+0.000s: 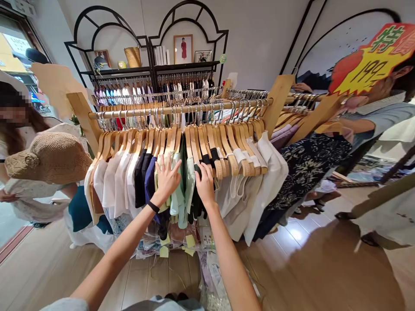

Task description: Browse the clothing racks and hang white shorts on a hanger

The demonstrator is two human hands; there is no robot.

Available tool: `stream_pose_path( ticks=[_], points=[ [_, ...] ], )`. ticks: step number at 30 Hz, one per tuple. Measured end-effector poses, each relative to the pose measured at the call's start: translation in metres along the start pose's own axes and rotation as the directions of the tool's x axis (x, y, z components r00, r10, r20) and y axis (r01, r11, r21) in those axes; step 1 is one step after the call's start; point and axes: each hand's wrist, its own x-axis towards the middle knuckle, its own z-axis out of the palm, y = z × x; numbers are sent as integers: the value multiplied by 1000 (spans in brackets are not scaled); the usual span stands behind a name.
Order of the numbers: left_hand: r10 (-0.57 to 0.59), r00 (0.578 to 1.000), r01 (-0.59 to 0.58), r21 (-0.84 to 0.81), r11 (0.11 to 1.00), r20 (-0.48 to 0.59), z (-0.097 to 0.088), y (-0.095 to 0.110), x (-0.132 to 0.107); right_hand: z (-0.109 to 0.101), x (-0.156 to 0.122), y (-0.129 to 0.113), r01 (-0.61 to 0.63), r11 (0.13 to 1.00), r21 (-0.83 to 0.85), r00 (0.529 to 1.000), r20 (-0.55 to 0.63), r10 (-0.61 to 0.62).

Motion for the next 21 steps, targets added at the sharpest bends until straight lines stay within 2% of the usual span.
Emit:
stream_pose_path(
  ticks=[4, 10, 15, 18, 21],
  points=[
    [1, 1000, -1, 11, 1000, 15, 3, -2, -2, 3, -5, 9, -64, 998, -8, 998, -25, 64],
    [2, 1000, -2, -10, 1000, -14, 15, 12, 2, 14, -18, 8, -25, 995, -101, 991, 126, 38],
    [48, 999, -48, -20, 999, -12, 19, 14, 5, 22, -23, 0, -87, 969, -232, 978, 164, 127],
    [80, 997, -80, -15, 997, 1, 18, 9, 4, 26, -22, 0, -144, 972, -188, 968, 176, 177],
    [83, 997, -83, -14, 996, 3, 17, 5, 2, 25, -19, 5, -211, 972, -104, 966, 130, 223]
  ],
)
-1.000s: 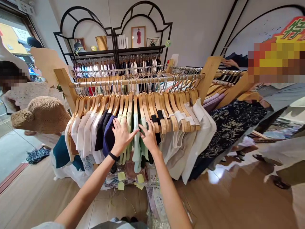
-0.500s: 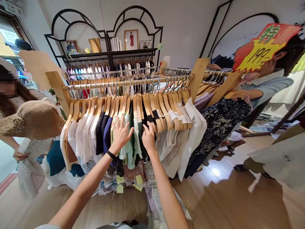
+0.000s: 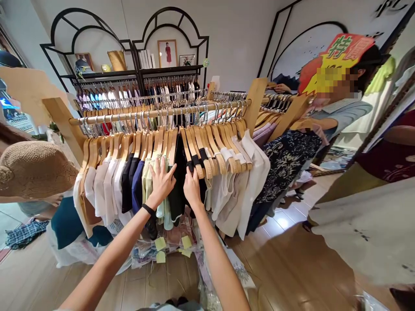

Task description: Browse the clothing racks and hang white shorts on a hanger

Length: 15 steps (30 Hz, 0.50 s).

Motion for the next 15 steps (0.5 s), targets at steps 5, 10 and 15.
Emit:
stream_pose_path(
  ticks=[5, 10, 15],
  points=[
    [10, 1000, -10, -9, 1000, -2, -5, -4, -2, -14, 6, 12, -19, 1000, 24, 996, -86, 22],
    [15, 1000, -15, -36, 999, 0, -9, -8, -3, -27, 11, 13, -16, 996, 86, 990, -137, 27],
    [-17, 1000, 17, -75, 997, 9, -10, 0, 3, -24, 9, 1, 10, 974, 226, 991, -136, 22]
  ],
)
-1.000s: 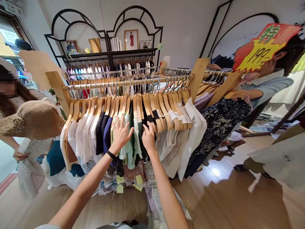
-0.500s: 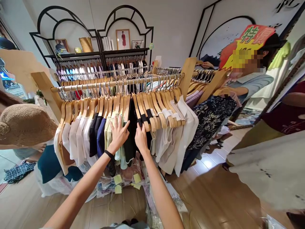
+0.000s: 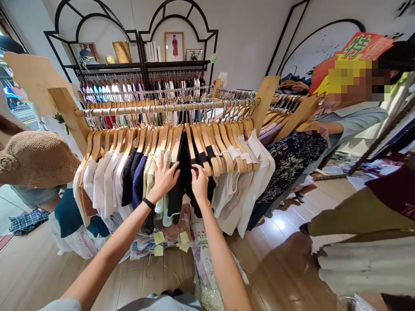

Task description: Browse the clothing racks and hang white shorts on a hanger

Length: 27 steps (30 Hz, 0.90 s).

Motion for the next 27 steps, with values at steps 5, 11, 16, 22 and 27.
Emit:
stream_pose_path(
  ticks=[5, 11, 16, 22, 27],
  points=[
    [26, 1000, -27, 20, 999, 7, 5, 20, 19, 4, -6, -11, -49, 991, 123, 999, 29, 46],
    [105, 994, -105, 24, 994, 8, 13, 24, 36, -12, -7, -12, -205, 978, 22, 977, 58, 204],
    [498, 854, -502, -11, 865, 149, 13, 12, 45, -20, -10, -15, -221, 974, 55, 957, 203, 206],
    [525, 829, -519, -85, 850, 191, 15, 4, 50, -24, -3, -26, -61, 981, -183, 994, -100, 43],
    [511, 853, -504, -86, 859, 109, 15, 3, 47, -22, 17, -16, 66, 943, -326, 985, -131, -114]
  ],
)
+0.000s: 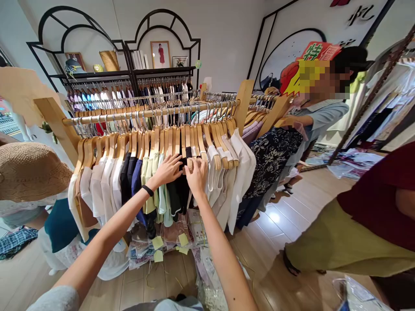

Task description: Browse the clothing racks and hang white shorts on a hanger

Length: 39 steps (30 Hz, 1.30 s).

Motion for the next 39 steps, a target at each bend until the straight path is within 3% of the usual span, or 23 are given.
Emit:
stream_pose_path(
  ticks=[6, 11, 13, 15, 17, 19, 21, 22, 27, 30, 32, 39],
  points=[
    [18, 1000, -18, 48, 999, -3, 0, -5, -4, -2, 13, 22, -5, 999, 49, 999, 48, 3],
    [28, 1000, -27, 40, 999, -7, 1, -2, -5, -6, 11, 22, -14, 998, 60, 995, 100, 8],
    [-5, 1000, 6, 39, 999, -15, 0, 2, -4, -3, 8, 22, -7, 999, 41, 993, 115, 3],
    [-110, 992, 112, 39, 993, -54, -4, 7, -4, 0, 5, 23, 10, 1000, 19, 992, 124, -12],
    [-284, 950, 290, 30, 956, -127, -9, 8, -5, 3, 2, 25, 31, 1000, 2, 992, 123, -31],
    [-455, 870, 466, 14, 885, -189, -15, 5, -7, 4, 1, 25, 48, 999, -14, 993, 108, -47],
    [-553, 811, 564, 5, 826, -189, -18, -1, -10, 5, 0, 23, 54, 998, -31, 995, 89, -51],
    [-574, 801, 583, 5, 813, -169, -19, -5, -11, 4, 0, 21, 54, 998, -36, 995, 82, -51],
    [-565, 823, 567, 6, 824, -65, -14, -14, -15, -9, 1, 21, 94, 995, 41, 995, 12, -94],
    [-550, 833, 552, 14, 834, -65, -10, -16, -18, -24, 4, 36, 29, 999, 27, 993, -119, -26],
    [-543, 837, 545, 17, 838, -76, -8, -16, -19, -32, 8, 47, -14, 999, -45, 990, -143, 7],
    [-529, 845, 532, 20, 847, -85, 1, -20, -23, -29, 21, 51, -20, 927, -375, 997, 66, 49]
  ],
)
